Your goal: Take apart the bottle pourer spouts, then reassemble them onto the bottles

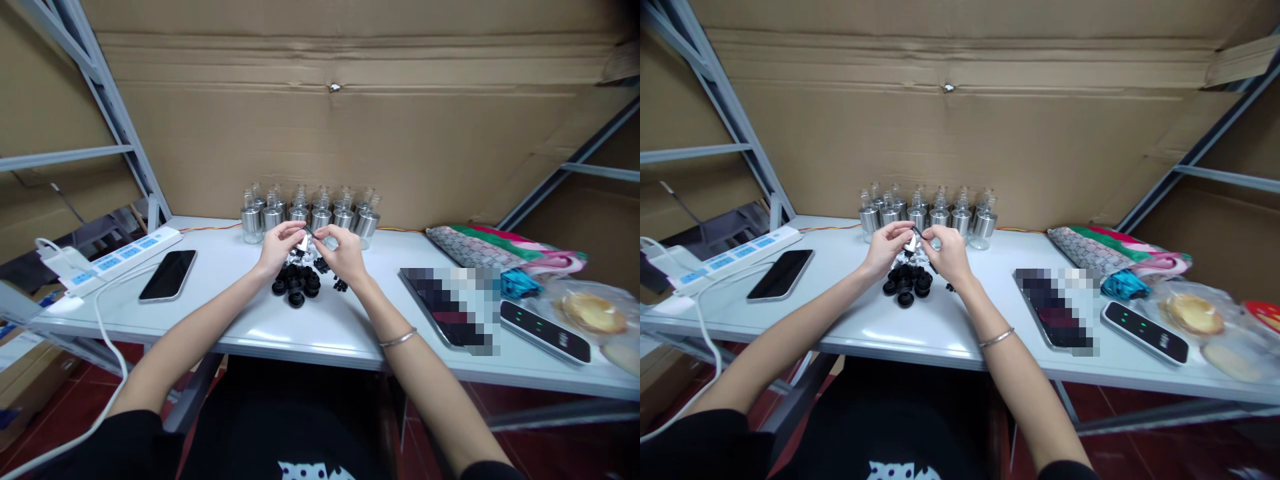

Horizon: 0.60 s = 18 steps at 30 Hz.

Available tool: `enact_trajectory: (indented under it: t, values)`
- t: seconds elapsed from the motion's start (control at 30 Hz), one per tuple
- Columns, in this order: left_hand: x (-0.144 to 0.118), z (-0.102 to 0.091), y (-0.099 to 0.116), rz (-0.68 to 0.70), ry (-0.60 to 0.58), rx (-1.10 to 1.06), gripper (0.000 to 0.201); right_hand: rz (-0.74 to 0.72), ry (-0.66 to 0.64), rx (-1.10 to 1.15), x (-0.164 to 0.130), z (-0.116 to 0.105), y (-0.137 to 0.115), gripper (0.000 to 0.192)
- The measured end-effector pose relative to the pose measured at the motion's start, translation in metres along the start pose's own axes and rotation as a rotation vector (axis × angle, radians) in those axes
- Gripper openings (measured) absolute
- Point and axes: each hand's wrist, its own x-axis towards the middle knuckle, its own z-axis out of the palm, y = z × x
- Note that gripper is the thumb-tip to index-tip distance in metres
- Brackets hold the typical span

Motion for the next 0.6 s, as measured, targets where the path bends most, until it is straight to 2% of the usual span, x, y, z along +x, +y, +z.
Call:
enact_trajectory:
  t: [0.23,0.37,0.4,0.5,0.6]
  values:
    - [0.0,0.002,0.0,0.056,0.108,-0.07,0.026,0.042,-0.05,0.101,-0.002,0.002,-0.005,0.007]
    - [-0.004,0.006,-0.001,0.084,0.223,-0.098,0.024,0.124,-0.131,0.257,-0.006,0.013,-0.01,0.044]
    - [-0.005,0.008,-0.002,0.082,0.233,-0.106,0.024,0.152,-0.138,0.276,-0.006,0.016,-0.011,0.048]
    - [-0.009,0.011,-0.001,0.056,0.204,-0.139,0.023,0.201,-0.13,0.279,-0.008,0.022,-0.011,0.042]
    - [-0.008,0.01,-0.001,0.004,0.144,-0.154,0.025,0.157,-0.13,0.219,-0.009,0.021,-0.01,0.041]
